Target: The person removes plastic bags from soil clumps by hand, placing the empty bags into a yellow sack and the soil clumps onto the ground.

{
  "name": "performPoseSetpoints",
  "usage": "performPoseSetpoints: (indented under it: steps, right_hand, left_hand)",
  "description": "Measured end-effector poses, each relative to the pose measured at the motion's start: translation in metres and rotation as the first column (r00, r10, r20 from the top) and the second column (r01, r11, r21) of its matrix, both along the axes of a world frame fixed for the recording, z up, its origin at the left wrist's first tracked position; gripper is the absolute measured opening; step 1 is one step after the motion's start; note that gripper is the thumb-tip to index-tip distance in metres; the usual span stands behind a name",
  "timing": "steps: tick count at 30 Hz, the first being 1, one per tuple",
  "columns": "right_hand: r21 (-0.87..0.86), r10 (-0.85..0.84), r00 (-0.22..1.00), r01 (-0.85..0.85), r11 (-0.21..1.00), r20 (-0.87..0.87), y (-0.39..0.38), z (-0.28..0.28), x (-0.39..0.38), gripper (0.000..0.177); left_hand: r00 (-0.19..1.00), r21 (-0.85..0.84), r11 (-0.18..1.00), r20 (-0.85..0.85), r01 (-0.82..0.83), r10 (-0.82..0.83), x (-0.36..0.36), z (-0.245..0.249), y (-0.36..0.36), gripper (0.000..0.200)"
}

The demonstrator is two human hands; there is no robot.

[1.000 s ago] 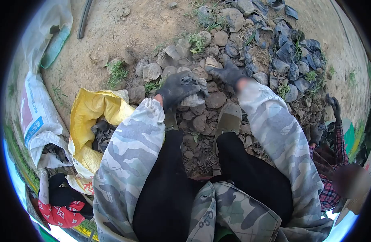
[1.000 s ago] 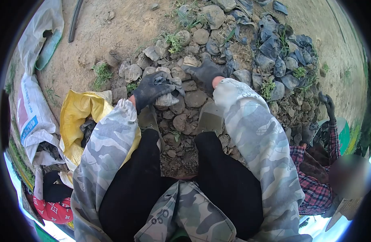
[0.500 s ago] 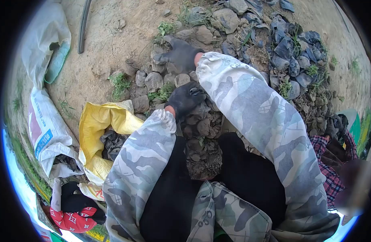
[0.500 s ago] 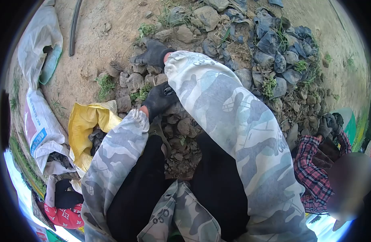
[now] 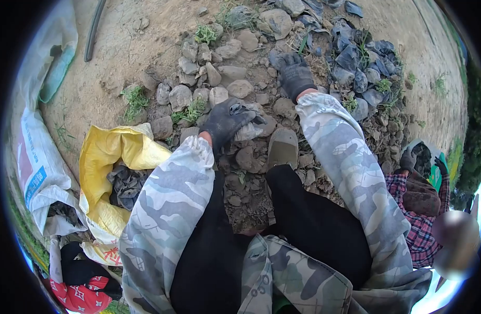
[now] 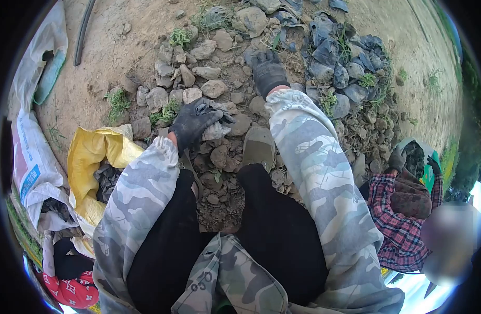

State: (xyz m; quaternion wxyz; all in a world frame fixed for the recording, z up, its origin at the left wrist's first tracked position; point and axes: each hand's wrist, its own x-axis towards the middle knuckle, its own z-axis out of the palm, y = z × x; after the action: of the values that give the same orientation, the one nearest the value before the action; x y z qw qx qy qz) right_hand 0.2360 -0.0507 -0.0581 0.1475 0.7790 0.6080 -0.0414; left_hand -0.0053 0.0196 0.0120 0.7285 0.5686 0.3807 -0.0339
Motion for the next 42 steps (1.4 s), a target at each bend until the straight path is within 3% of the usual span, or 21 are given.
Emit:
performPoseSetpoints:
  steps: [2,7,10,12,14,15,16,17,18,19,20,25,27,31,33,37,39,42]
  right_hand:
    - [-0.041,-0.049,0.995,0.052,0.998,0.084,0.011,-0.007,0.000,0.041]
    - [-0.069,0.143,0.975,-0.133,0.989,0.172,0.019,-0.005,0.008,0.037]
    - [-0.202,0.153,0.976,-0.120,0.972,0.157,0.030,0.008,0.027,0.036]
    - [-0.160,0.157,0.968,-0.126,0.979,0.198,0.028,0.007,0.024,0.039]
    - [-0.075,0.322,0.934,-0.314,0.947,0.154,0.025,-0.010,0.018,0.040]
    - [-0.078,0.328,0.932,-0.320,0.944,0.154,0.021,-0.041,0.022,0.040]
    - [-0.337,0.506,0.671,-0.378,0.862,0.541,0.016,-0.086,0.029,0.044]
    - [-0.577,0.640,0.230,-0.289,0.764,0.733,0.014,-0.112,0.033,0.049]
    - [-0.577,0.643,0.230,-0.297,0.761,0.730,0.019,-0.093,0.029,0.049]
    - [-0.328,0.469,0.717,-0.341,0.881,0.516,0.028,-0.051,0.022,0.048]
    - [-0.096,0.227,0.971,-0.219,0.971,0.073,0.036,-0.019,0.017,0.048]
    - [-0.103,0.182,0.982,-0.177,0.979,0.042,0.034,-0.002,0.023,0.042]
    - [0.114,0.176,0.984,-0.174,0.978,-0.010,0.029,-0.004,0.025,0.043]
    - [0.123,0.091,0.996,-0.093,0.988,0.020,0.030,-0.004,0.024,0.043]
    - [0.108,0.017,0.999,-0.020,0.994,0.031,0.036,-0.003,0.025,0.041]
    - [0.042,-0.020,1.000,0.019,0.999,0.016,0.049,0.000,0.027,0.039]
    - [0.059,-0.233,0.958,0.245,0.968,-0.166,0.046,0.002,0.022,0.039]
    - [0.095,-0.180,0.946,0.213,0.973,-0.271,0.030,0.006,0.014,0.041]
  left_hand:
    - [1.000,0.047,0.999,0.027,0.004,-0.006,-0.004,-0.009,-0.002,0.027]
    - [0.999,0.121,0.992,0.018,-0.034,0.032,-0.015,-0.025,-0.004,0.028]
    - [0.992,-0.021,0.997,0.100,-0.078,0.079,-0.012,-0.025,0.002,0.033]
    - [0.995,-0.046,0.996,0.073,-0.070,0.074,-0.007,-0.021,0.005,0.034]
    - [0.990,-0.023,0.996,0.109,-0.085,0.087,-0.002,-0.015,0.008,0.031]
    - [0.985,0.002,0.995,0.139,-0.100,0.099,0.000,-0.015,0.009,0.028]
    - [0.985,0.000,0.994,0.137,-0.108,0.107,0.002,-0.015,0.010,0.028]
    - [0.987,-0.024,0.992,0.095,-0.125,0.127,0.003,-0.016,0.011,0.028]
    - [0.988,-0.046,0.989,0.050,-0.141,0.144,0.004,-0.018,0.012,0.028]
    - [0.988,-0.048,0.988,0.043,-0.145,0.147,0.005,-0.016,0.014,0.028]
    - [0.989,-0.068,0.987,0.024,-0.147,0.148,0.006,-0.011,0.016,0.030]
    - [0.991,-0.022,0.993,0.069,-0.116,0.117,0.005,-0.017,0.015,0.032]
    - [0.992,0.009,0.993,0.051,-0.114,0.114,0.007,-0.021,0.014,0.030]
    - [0.993,0.033,0.993,0.007,-0.116,0.116,0.009,-0.020,0.010,0.025]
    - [0.983,-0.037,0.984,0.062,-0.174,0.176,0.008,-0.023,0.008,0.024]
    - [0.983,-0.015,0.986,0.074,-0.167,0.167,0.008,-0.020,0.009,0.025]
    - [0.992,0.038,0.991,-0.011,-0.125,0.126,0.008,-0.015,0.010,0.028]
    - [0.992,0.059,0.990,-0.004,-0.128,0.128,0.007,-0.024,0.010,0.029]
